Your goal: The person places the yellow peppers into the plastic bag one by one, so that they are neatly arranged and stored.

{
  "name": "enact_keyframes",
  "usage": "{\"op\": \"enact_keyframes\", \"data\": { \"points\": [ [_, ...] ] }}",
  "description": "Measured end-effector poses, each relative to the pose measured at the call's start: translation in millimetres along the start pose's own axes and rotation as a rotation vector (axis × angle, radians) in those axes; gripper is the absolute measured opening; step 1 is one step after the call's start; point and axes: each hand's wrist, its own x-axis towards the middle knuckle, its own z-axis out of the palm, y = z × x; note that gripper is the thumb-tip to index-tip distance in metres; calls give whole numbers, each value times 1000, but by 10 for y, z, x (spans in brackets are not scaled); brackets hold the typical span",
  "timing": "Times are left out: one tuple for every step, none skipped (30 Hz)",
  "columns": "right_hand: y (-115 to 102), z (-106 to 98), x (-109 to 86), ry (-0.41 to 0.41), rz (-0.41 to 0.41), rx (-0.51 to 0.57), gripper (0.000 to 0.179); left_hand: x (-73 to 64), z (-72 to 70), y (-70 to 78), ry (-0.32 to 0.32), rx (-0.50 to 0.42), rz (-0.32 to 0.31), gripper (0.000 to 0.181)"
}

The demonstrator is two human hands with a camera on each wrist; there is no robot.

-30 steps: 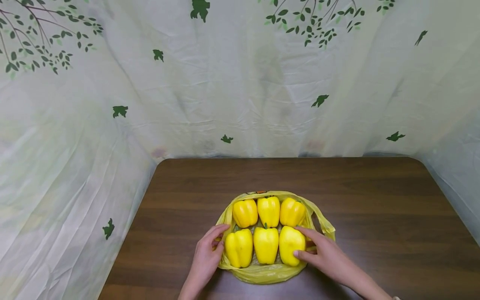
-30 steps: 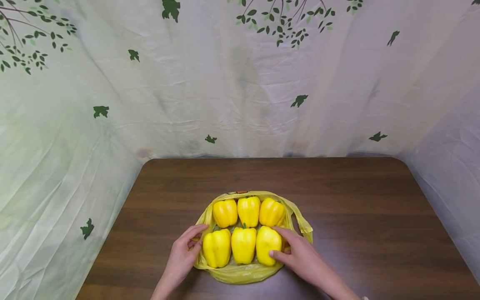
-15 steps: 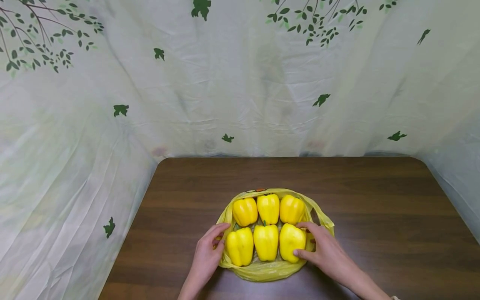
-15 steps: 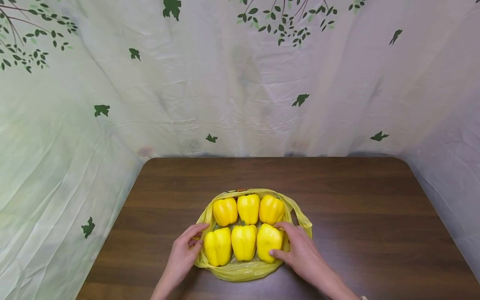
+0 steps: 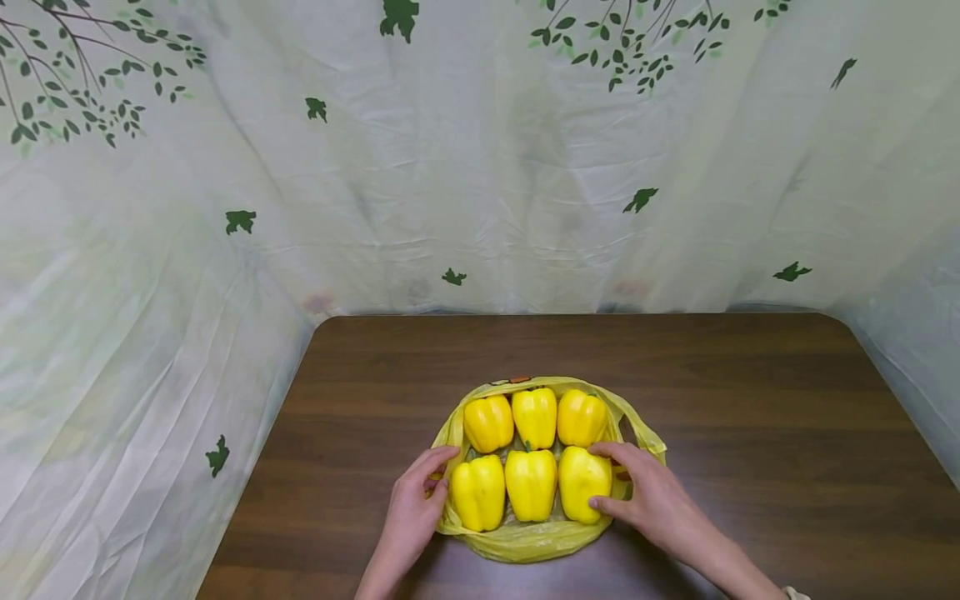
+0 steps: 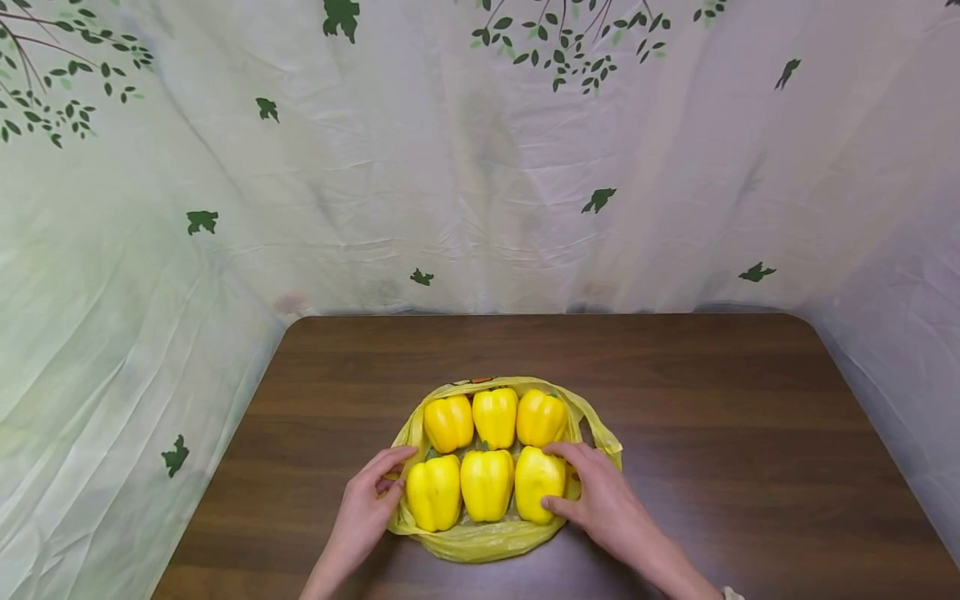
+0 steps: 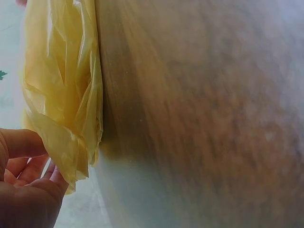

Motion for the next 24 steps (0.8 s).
{"op": "enact_keyframes", "data": {
  "points": [
    [1, -2, 4, -3, -1, 4, 58, 3, -1, 0, -1, -1, -3, 44],
    [1, -2, 7, -7, -1, 10, 58, 4, -2, -2, 0, -1, 1, 44],
    [1, -2, 10, -8, 1, 16, 57, 6, -4, 1, -1, -1, 0, 44],
    [0, 0, 12, -10, 3, 20, 57, 8, -6, 3, -3, 2, 2, 44],
    [-1, 4, 14, -11, 7, 24, 57, 9, -8, 4, -5, 4, 4, 44],
    [-2, 10, 14, -11, 11, 27, 57, 9, -10, 6, -4, 5, -3, 43],
    [-4, 17, 12, -9, 16, 31, 57, 11, -13, 9, -5, 4, -9, 43],
    [-5, 26, 9, -6, 21, 33, 57, 11, -16, 11, -6, 5, -15, 43],
    [-5, 35, 4, -1, 27, 34, 57, 12, -19, 15, -10, 5, -24, 43],
    [-4, 44, -1, 6, 30, 33, 57, 12, -20, 18, -11, 4, -33, 42],
    [-2, 53, -8, 15, 32, 29, 58, 10, -20, 19, -12, 5, -37, 42],
    [1, 63, -15, 22, 31, 24, 58, 10, -21, 20, -13, 3, -46, 42],
    [3, 71, -22, 32, 29, 19, 58, 9, -21, 20, -15, 1, -49, 42],
    [5, 80, -29, 42, 26, 15, 58, 8, -20, 20, -15, 0, -49, 42],
    [6, 88, -36, 52, 24, 12, 57, 6, -19, 18, -16, -1, -49, 42],
    [6, 96, -45, 61, 20, 12, 57, 3, -18, 16, -16, -3, -47, 42],
    [6, 103, -55, 70, 22, 11, 57, -1, -16, 13, -16, -6, -44, 42],
    [6, 110, -64, 77, 24, 13, 56, -3, -15, 12, -15, -11, -45, 42],
    [4, 115, -73, 86, 26, 16, 55, -6, -13, 9, -14, -15, -43, 42],
    [2, 119, -81, 94, 28, 19, 55, -8, -12, 7, -13, -16, -40, 43],
    [0, 123, -89, 101, 31, 19, 54, -9, -10, 5, -12, -18, -38, 43],
    [-1, 125, -96, 109, 32, 19, 54, -11, -9, 4, -10, -20, -36, 43],
    [-3, 128, -102, 115, 33, 20, 53, -13, -9, 2, -9, -20, -35, 43],
    [-7, 130, -106, 121, 32, 24, 53, -16, -8, 1, -7, -22, -34, 42]
  ]
}}
